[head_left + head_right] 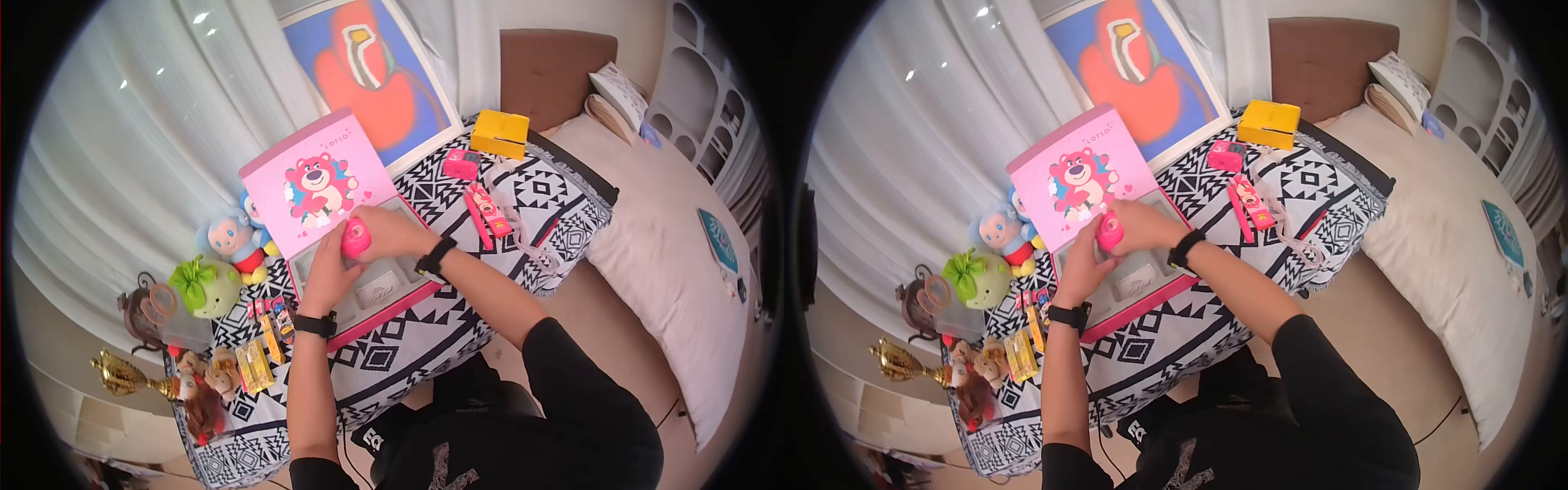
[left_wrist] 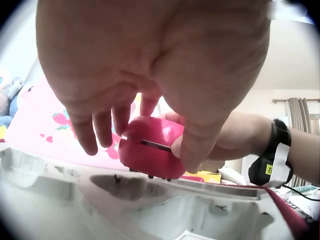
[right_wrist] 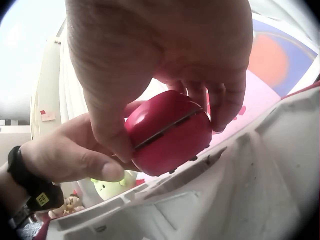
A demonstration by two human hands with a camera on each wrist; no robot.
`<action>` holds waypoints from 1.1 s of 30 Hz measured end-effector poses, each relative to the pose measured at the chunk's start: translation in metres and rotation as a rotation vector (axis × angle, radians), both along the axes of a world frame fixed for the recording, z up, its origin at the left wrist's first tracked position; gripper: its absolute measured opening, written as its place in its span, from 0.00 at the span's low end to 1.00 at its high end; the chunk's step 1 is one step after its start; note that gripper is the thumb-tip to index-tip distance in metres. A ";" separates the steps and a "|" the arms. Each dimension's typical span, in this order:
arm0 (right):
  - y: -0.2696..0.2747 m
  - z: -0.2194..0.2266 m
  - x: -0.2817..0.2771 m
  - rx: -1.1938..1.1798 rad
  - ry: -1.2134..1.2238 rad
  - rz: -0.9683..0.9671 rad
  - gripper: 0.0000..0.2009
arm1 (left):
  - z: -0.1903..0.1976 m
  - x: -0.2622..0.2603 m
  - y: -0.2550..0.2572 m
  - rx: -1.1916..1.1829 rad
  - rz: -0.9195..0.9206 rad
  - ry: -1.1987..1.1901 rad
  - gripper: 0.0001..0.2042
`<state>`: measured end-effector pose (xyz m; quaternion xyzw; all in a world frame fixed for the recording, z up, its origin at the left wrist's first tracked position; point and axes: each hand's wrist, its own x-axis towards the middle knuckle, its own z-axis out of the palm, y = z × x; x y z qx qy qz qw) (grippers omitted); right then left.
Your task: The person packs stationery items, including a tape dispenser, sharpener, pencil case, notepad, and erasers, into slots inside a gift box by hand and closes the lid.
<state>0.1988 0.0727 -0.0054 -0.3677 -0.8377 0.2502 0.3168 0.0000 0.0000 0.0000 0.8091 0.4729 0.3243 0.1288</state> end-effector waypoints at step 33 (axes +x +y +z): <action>0.036 -0.037 -0.023 0.125 -0.341 0.012 0.15 | -0.019 -0.026 0.036 -0.088 0.015 0.207 0.26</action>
